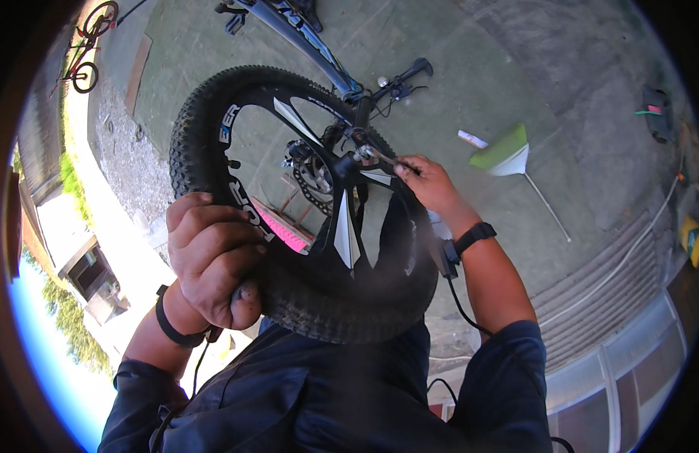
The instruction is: The person uses a wrench to tighten bolts on a bicycle wheel's disc brake assembly and then handles a chainring component.
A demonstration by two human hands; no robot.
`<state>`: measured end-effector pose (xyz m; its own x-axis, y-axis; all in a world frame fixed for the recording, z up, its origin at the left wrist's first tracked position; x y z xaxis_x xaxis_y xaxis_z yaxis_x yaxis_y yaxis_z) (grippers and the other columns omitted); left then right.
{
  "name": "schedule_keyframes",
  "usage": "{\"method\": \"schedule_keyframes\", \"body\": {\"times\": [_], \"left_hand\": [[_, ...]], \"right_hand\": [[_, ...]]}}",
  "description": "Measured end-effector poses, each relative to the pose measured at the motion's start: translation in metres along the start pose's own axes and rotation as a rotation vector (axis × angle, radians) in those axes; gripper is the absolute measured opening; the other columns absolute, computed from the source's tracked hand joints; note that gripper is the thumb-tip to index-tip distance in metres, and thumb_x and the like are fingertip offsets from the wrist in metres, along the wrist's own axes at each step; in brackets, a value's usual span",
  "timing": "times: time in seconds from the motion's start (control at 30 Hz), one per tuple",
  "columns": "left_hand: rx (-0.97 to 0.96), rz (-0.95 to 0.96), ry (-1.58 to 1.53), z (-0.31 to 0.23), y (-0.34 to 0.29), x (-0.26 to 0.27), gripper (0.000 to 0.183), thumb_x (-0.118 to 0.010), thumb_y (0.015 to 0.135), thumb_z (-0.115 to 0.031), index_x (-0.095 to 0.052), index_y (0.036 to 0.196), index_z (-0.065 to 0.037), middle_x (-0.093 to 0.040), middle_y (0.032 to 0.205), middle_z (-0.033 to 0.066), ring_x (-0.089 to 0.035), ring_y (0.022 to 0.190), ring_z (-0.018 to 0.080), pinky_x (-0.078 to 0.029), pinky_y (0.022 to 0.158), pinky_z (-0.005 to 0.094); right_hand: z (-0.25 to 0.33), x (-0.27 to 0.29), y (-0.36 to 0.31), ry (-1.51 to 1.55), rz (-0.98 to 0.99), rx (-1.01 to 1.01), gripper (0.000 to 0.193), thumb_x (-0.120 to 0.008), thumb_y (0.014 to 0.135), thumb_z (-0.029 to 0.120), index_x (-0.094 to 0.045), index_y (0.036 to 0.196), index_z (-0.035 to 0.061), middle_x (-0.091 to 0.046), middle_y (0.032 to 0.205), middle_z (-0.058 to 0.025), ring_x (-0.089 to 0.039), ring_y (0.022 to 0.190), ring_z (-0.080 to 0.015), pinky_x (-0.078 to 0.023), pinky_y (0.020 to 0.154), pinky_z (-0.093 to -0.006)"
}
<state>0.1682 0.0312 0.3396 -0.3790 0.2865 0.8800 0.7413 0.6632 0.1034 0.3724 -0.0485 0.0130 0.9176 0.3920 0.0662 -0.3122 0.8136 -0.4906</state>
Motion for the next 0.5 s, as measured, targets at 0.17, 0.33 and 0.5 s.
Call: {"method": "schedule_keyframes", "body": {"times": [0.17, 0.33, 0.5], "left_hand": [[-0.005, 0.001, 0.006, 0.0, 0.001, 0.001, 0.024, -0.061, 0.062, -0.029, -0.062, 0.074, -0.009, -0.062, 0.077, 0.0043, -0.062, 0.075, 0.0239, -0.044, 0.081, 0.0425], [-0.005, -0.011, 0.002, 0.0, -0.001, 0.0, 0.024, -0.061, 0.061, -0.029, -0.062, 0.074, -0.009, -0.062, 0.076, 0.0041, -0.061, 0.075, 0.0239, -0.044, 0.08, 0.0425], [-0.007, -0.036, -0.008, -0.001, -0.002, 0.0, 0.025, -0.061, 0.06, -0.029, -0.062, 0.075, -0.009, -0.061, 0.076, 0.0038, -0.061, 0.074, 0.0242, -0.044, 0.08, 0.043]], "right_hand": [[-0.001, -0.005, 0.01, -0.024, -0.019, 0.026, 0.032, -0.057, 0.098, 0.028, -0.064, 0.114, 0.0007, -0.065, 0.103, -0.0076, -0.059, 0.096, -0.0163, -0.046, 0.089, -0.029], [-0.009, -0.015, 0.003, 0.057, 0.016, -0.047, 0.034, -0.055, 0.099, 0.031, -0.062, 0.115, 0.0019, -0.064, 0.1, -0.0064, -0.057, 0.094, -0.0141, -0.045, 0.089, -0.0282], [-0.016, -0.026, -0.003, 0.015, 0.002, -0.083, 0.035, -0.054, 0.098, 0.034, -0.062, 0.091, 0.0013, -0.056, 0.088, -0.0144, -0.055, 0.082, -0.0277, -0.044, 0.077, -0.0355]]}}
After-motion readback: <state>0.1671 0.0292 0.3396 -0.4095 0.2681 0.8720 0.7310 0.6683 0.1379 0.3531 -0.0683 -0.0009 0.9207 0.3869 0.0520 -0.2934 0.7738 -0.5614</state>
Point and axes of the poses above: each hand's wrist, its own y-axis towards the middle knuckle, its own x-axis out of the back of the hand, z = x × y, the point moved 5 cm from there along y, towards the middle knuckle
